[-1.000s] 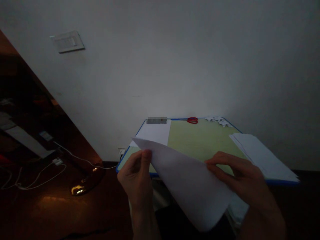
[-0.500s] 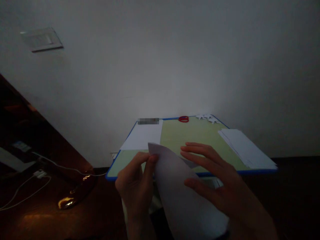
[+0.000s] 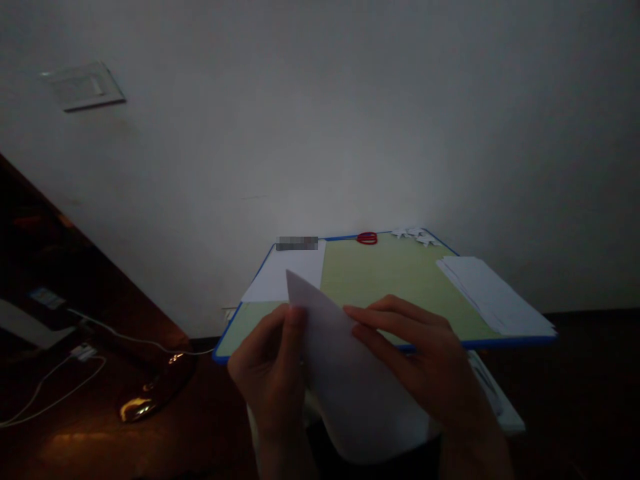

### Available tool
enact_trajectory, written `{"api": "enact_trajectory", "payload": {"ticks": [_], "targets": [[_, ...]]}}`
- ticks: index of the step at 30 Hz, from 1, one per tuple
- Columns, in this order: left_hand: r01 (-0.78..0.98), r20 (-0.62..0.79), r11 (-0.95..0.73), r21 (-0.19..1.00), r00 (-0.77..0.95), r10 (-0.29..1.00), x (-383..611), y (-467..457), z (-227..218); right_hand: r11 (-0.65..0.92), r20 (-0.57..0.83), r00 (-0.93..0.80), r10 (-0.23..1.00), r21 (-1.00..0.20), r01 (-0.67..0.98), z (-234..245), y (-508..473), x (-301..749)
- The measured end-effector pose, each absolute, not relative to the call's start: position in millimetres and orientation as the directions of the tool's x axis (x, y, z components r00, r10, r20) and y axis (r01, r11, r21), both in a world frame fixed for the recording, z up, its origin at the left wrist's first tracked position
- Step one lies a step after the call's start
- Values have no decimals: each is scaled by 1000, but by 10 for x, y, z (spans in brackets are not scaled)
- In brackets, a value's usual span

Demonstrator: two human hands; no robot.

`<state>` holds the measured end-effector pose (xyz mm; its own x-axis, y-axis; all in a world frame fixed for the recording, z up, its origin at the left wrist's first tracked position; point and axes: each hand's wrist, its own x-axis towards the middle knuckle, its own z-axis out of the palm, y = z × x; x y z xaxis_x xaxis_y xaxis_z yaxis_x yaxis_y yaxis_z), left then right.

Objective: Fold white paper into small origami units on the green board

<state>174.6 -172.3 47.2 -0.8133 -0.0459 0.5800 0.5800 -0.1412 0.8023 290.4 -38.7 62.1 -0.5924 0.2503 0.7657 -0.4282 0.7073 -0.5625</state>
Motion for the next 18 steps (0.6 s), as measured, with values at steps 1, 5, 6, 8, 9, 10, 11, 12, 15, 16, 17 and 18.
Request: {"api": "enact_trajectory", "payload": {"ticks": [1, 5, 6, 8, 9, 10, 11, 12, 15, 16, 17, 18], "targets": [[566, 566, -150, 810, -823, -46, 1741, -1725, 469, 703, 769, -589, 248, -561, -437, 618, -392, 2898], [539, 543, -185, 822, -839, -33, 1712, -1737, 446, 694, 779, -571, 258, -561, -452, 589, -409, 2879], [539, 545, -197, 819, -838, -31, 1706, -1738, 439, 694, 782, -565, 262, -560, -453, 581, -411, 2877], [542, 550, -221, 811, -835, -29, 1703, -1735, 430, 695, 788, -550, 276, -559, -452, 571, -410, 2874], [541, 550, -233, 808, -834, -26, 1704, -1731, 429, 698, 791, -541, 284, -558, -448, 567, -408, 2873], [535, 547, -244, 809, -837, -20, 1708, -1726, 431, 702, 793, -534, 294, -558, -443, 565, -404, 2873], [525, 540, -253, 813, -842, -10, 1713, -1721, 435, 705, 794, -529, 300, -558, -438, 564, -399, 2872], [513, 530, -259, 819, -848, -3, 1719, -1717, 440, 709, 795, -527, 301, -556, -434, 562, -394, 2871], [484, 498, -241, 841, -867, -3, 1731, -1713, 447, 721, 802, -524, 286, -541, -433, 555, -379, 2868], [478, 490, -232, 847, -872, -6, 1731, -1715, 444, 723, 805, -522, 282, -536, -436, 552, -376, 2868], [474, 484, -223, 852, -875, -9, 1729, -1720, 439, 725, 806, -521, 279, -533, -437, 548, -374, 2868], [472, 481, -216, 855, -877, -11, 1726, -1725, 433, 725, 808, -520, 278, -531, -438, 545, -372, 2867]]}}
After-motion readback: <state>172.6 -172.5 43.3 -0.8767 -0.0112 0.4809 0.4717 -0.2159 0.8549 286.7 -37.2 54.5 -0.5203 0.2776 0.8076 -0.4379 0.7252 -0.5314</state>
